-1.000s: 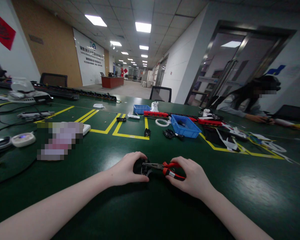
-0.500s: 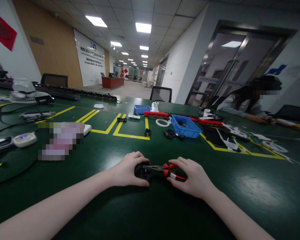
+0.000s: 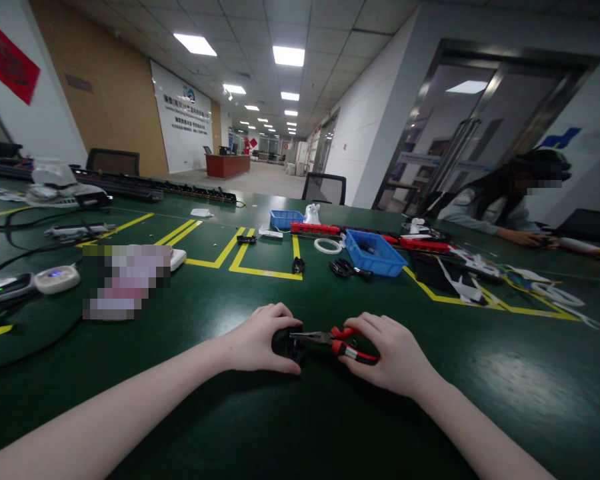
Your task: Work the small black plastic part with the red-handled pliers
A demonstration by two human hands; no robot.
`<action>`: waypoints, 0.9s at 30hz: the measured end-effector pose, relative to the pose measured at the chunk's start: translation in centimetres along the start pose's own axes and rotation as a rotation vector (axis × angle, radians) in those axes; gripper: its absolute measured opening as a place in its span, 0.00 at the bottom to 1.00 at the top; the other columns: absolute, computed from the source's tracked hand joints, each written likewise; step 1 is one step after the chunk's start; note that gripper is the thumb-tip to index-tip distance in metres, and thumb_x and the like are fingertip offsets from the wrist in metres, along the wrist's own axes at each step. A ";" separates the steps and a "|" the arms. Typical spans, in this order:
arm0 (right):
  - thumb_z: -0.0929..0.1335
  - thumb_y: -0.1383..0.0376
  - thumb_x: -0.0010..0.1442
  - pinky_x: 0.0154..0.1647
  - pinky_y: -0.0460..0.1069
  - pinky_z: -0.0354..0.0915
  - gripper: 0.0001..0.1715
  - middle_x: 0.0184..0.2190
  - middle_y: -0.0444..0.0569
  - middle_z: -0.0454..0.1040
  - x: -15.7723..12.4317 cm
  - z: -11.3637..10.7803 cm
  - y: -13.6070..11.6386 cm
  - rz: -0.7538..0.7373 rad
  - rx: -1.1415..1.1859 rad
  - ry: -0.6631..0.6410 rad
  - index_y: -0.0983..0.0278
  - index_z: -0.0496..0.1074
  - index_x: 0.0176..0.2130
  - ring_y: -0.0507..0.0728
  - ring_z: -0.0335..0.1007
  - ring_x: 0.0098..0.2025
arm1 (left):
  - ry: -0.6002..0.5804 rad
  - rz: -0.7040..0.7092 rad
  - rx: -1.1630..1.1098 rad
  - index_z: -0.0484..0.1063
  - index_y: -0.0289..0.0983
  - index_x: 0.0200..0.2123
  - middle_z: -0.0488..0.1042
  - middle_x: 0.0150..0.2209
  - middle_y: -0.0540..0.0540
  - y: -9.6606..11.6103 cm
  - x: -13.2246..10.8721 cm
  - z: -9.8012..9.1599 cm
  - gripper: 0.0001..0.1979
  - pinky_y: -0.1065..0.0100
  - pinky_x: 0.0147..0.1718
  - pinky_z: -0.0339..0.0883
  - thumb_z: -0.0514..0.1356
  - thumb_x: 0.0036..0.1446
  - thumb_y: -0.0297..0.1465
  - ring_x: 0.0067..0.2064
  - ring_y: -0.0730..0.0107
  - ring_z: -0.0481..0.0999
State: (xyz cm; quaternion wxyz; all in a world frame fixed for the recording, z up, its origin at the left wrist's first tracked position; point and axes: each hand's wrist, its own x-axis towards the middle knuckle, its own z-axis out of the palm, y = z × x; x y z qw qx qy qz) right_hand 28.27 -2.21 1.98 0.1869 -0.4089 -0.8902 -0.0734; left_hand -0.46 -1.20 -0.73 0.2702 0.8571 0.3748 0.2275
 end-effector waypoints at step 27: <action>0.71 0.53 0.52 0.35 0.52 0.67 0.22 0.38 0.49 0.77 -0.1 0.2 -0.3 0.046 0.039 -0.053 0.61 0.72 0.44 0.57 0.72 0.35 | 0.016 0.011 0.125 0.63 0.45 0.59 0.66 0.51 0.43 0.1 -0.1 0.3 0.45 0.50 0.53 0.62 0.69 0.39 0.54 0.53 0.49 0.66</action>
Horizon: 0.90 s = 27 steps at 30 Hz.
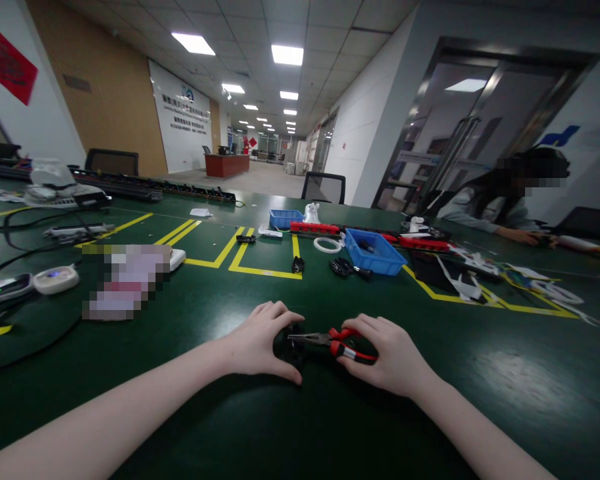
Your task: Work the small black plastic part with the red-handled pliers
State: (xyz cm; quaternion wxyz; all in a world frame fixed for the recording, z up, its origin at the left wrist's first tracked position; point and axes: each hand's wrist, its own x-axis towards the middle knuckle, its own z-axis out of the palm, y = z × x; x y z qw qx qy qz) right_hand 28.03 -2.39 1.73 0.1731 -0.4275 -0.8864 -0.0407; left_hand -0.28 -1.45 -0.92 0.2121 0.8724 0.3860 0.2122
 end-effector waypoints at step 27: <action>0.70 0.54 0.53 0.35 0.52 0.65 0.20 0.38 0.50 0.77 -0.1 -0.5 0.3 -0.113 -0.019 0.026 0.62 0.71 0.44 0.56 0.72 0.34 | 0.053 0.273 0.328 0.70 0.40 0.47 0.74 0.44 0.48 -0.5 0.0 -1.5 0.19 0.51 0.66 0.42 0.61 0.57 0.45 0.49 0.64 0.73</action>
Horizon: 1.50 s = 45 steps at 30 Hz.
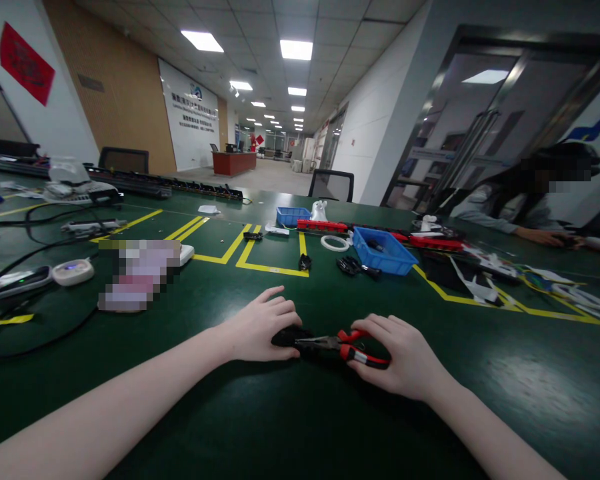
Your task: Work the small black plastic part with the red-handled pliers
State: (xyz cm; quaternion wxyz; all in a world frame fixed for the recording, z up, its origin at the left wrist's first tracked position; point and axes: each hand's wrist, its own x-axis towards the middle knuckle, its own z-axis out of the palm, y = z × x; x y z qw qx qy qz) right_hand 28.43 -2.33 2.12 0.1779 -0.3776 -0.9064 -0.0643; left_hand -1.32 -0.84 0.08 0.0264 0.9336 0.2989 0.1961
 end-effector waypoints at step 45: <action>0.71 0.53 0.53 0.42 0.55 0.70 0.22 0.43 0.50 0.77 -0.1 0.3 1.2 0.140 0.090 -0.009 0.58 0.72 0.46 0.61 0.74 0.42 | -0.044 -0.077 -0.059 0.72 0.40 0.44 0.73 0.40 0.49 -0.5 0.2 0.4 0.17 0.61 0.50 0.62 0.62 0.58 0.45 0.45 0.63 0.73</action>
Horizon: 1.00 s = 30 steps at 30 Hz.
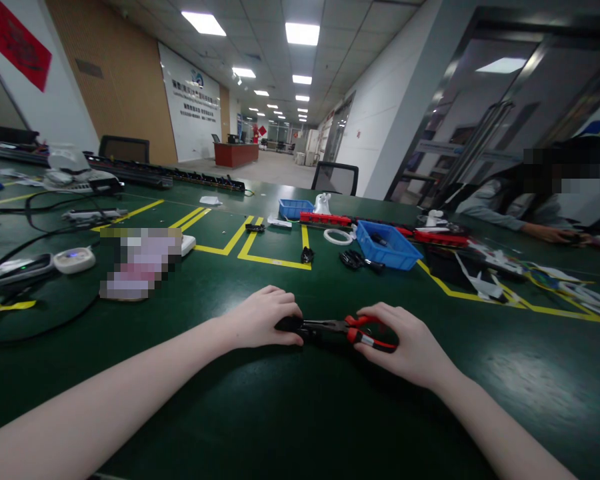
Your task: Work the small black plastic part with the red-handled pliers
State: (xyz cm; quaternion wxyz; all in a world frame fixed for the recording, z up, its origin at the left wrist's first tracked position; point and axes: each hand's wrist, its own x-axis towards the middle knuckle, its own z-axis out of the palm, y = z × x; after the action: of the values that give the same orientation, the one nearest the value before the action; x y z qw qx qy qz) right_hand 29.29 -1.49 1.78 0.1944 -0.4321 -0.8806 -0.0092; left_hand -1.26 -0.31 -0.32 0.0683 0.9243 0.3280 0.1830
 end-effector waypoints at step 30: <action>0.71 0.53 0.53 0.62 0.67 0.53 0.22 0.43 0.49 0.77 0.6 1.1 0.5 -0.099 -0.007 0.042 0.58 0.70 0.46 0.63 0.72 0.48 | -0.004 -0.015 0.011 0.70 0.39 0.44 0.73 0.41 0.49 0.2 0.0 0.0 0.17 0.61 0.50 0.61 0.61 0.58 0.45 0.45 0.64 0.73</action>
State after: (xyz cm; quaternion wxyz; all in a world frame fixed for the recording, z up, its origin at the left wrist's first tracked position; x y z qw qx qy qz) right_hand 29.04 -0.52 0.90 0.2106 -0.3883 -0.8966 -0.0309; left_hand -1.19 -0.44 -0.26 0.0653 0.9225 0.3356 0.1789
